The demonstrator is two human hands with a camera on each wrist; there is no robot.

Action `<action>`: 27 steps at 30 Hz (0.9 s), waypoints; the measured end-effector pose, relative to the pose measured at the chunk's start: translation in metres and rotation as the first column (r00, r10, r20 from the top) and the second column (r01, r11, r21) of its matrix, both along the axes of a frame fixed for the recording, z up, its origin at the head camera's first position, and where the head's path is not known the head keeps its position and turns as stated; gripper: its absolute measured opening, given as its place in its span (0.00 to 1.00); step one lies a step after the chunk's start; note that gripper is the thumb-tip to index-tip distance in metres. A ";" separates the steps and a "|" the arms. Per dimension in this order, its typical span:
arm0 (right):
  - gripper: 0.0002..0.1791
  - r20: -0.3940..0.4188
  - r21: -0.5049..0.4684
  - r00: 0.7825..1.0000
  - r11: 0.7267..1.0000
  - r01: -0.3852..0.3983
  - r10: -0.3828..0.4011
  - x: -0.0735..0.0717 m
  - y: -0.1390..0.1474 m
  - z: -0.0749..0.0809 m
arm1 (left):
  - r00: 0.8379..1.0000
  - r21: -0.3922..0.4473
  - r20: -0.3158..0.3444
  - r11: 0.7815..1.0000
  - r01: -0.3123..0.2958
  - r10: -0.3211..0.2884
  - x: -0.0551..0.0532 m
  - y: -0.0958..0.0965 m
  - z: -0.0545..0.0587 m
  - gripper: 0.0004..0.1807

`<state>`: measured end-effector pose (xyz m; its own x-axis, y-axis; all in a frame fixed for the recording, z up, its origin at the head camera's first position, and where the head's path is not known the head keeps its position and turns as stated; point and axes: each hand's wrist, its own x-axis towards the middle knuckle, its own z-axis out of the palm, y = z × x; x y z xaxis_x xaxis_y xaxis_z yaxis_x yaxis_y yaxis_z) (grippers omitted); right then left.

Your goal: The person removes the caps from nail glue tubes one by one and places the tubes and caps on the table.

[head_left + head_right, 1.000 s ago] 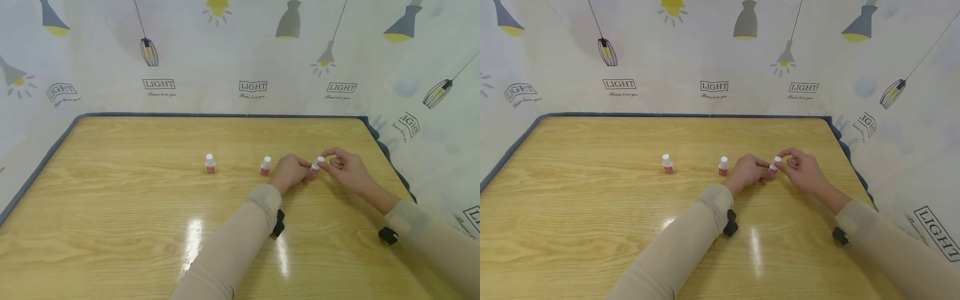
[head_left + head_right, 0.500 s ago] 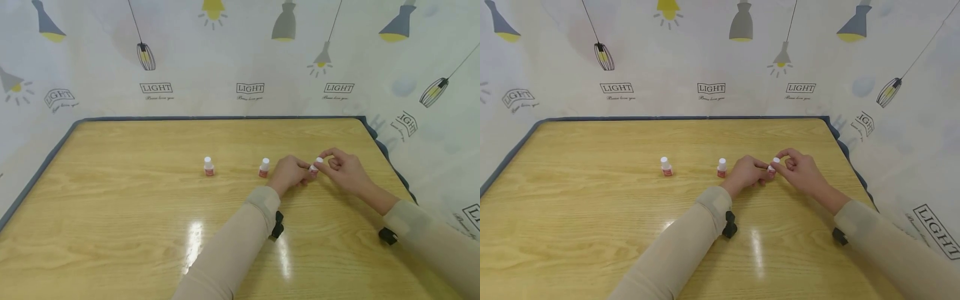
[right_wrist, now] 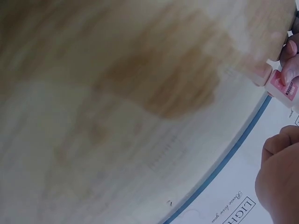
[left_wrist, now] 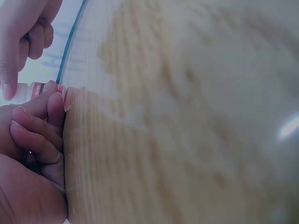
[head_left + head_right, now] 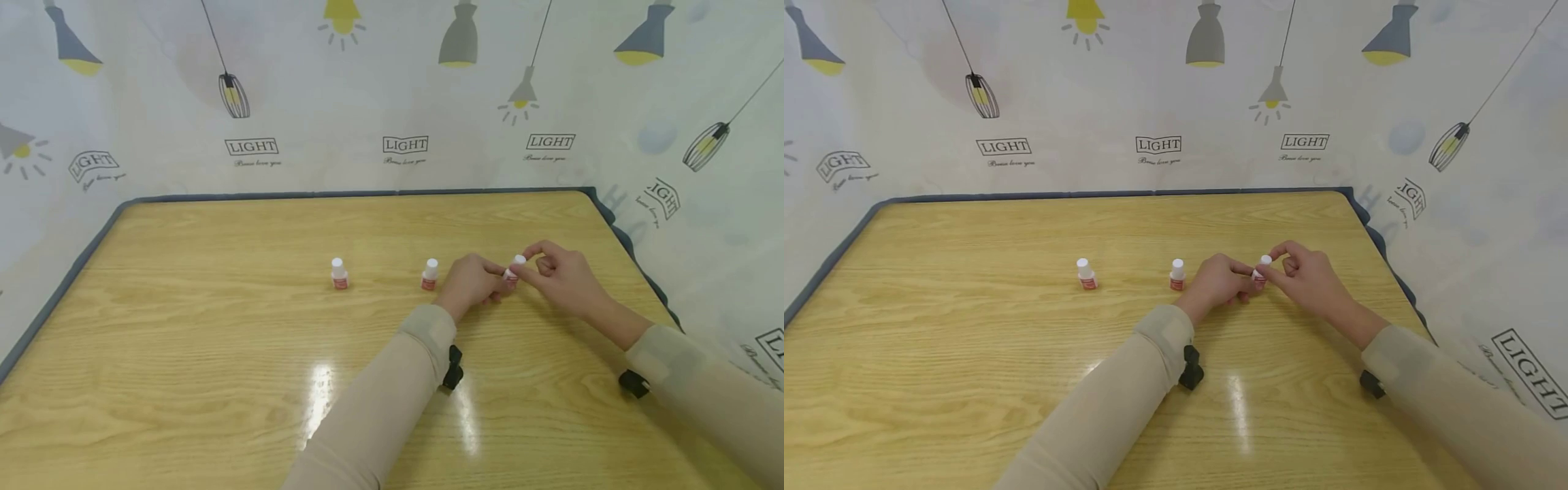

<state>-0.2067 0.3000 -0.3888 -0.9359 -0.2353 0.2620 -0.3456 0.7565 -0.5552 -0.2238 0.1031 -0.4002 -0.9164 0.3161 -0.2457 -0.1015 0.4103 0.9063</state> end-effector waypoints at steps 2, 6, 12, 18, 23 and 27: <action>0.12 -0.023 0.000 1.000 1.000 -0.014 0.014 0.000 0.000 0.000 | 1.000 0.004 0.000 1.000 0.000 0.000 0.000 0.000 0.000 0.15; 0.10 -0.060 -0.013 0.997 0.999 -0.047 0.046 -0.001 0.000 -0.001 | 1.000 -0.004 -0.002 1.000 -0.006 0.006 -0.001 0.000 0.000 0.15; 0.09 -0.090 -0.034 0.993 0.996 -0.078 0.074 0.000 0.002 -0.003 | 1.000 -0.015 0.005 1.000 -0.007 0.007 -0.003 0.002 -0.001 0.17; 0.09 -0.093 -0.062 0.990 0.992 -0.108 0.102 0.002 0.001 -0.002 | 1.000 -0.027 0.006 1.000 -0.010 0.010 -0.002 0.002 0.001 0.18; 0.10 -0.068 -0.065 0.992 0.992 -0.107 0.103 0.002 0.002 -0.003 | 1.000 -0.040 -0.004 0.999 -0.007 0.007 -0.001 0.002 0.001 0.17; 0.15 0.001 -0.050 0.999 0.998 -0.047 0.047 0.002 0.003 -0.002 | 1.000 -0.041 -0.004 0.999 0.000 0.000 -0.001 0.002 0.000 0.17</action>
